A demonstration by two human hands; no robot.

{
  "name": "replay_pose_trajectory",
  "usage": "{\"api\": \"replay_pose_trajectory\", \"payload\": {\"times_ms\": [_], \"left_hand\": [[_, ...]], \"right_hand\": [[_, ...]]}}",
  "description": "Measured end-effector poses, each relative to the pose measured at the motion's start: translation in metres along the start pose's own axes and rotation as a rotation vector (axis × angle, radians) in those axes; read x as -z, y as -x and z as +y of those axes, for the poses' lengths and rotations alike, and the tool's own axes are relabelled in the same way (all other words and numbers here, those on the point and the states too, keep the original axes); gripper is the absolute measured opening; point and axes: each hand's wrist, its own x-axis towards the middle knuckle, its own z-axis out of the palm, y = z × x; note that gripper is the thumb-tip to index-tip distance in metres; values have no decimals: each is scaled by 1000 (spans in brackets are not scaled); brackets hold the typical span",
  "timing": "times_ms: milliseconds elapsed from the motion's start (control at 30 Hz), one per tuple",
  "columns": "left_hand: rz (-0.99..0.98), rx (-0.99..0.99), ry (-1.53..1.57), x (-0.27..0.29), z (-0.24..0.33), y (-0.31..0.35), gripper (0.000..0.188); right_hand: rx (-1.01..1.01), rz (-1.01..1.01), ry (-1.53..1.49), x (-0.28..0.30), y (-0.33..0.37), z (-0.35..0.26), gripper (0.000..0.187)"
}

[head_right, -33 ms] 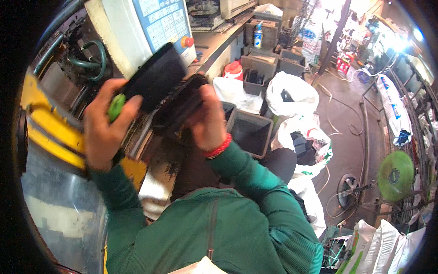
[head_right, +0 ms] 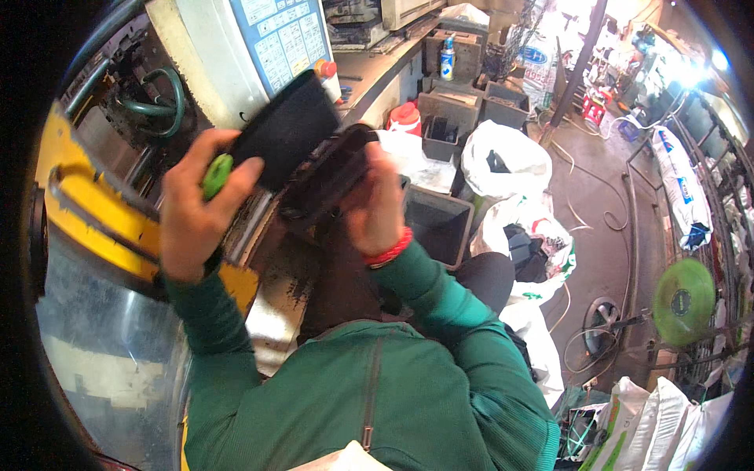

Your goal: The person repeatedly picks up black plastic parts, wipes them with a green cloth, and places them into a white sack. The person also handles a gray plastic tray and wipes it before setting it aside.

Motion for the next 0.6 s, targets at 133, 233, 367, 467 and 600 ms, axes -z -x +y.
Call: {"api": "replay_pose_trajectory", "payload": {"times_ms": [133, 233, 367, 467, 600], "left_hand": [[-269, 120, 280, -36, -33, -21, 32], [-449, 69, 362, -60, -44, -47, 34], [-544, -41, 363, -94, -61, -75, 37], [-453, -355, 237, -126, -80, -91, 37], [-715, -110, 345, -190, -100, -92, 44]], "right_hand": [[143, -24, 137, 40, -9, -19, 43], [173, -21, 312, 54, -15, -28, 51], [134, 87, 223, 67, -30, -28, 49], [-266, 45, -44, 124, -54, -39, 48], [-100, 410, 201, 154, -32, -45, 56]]}}
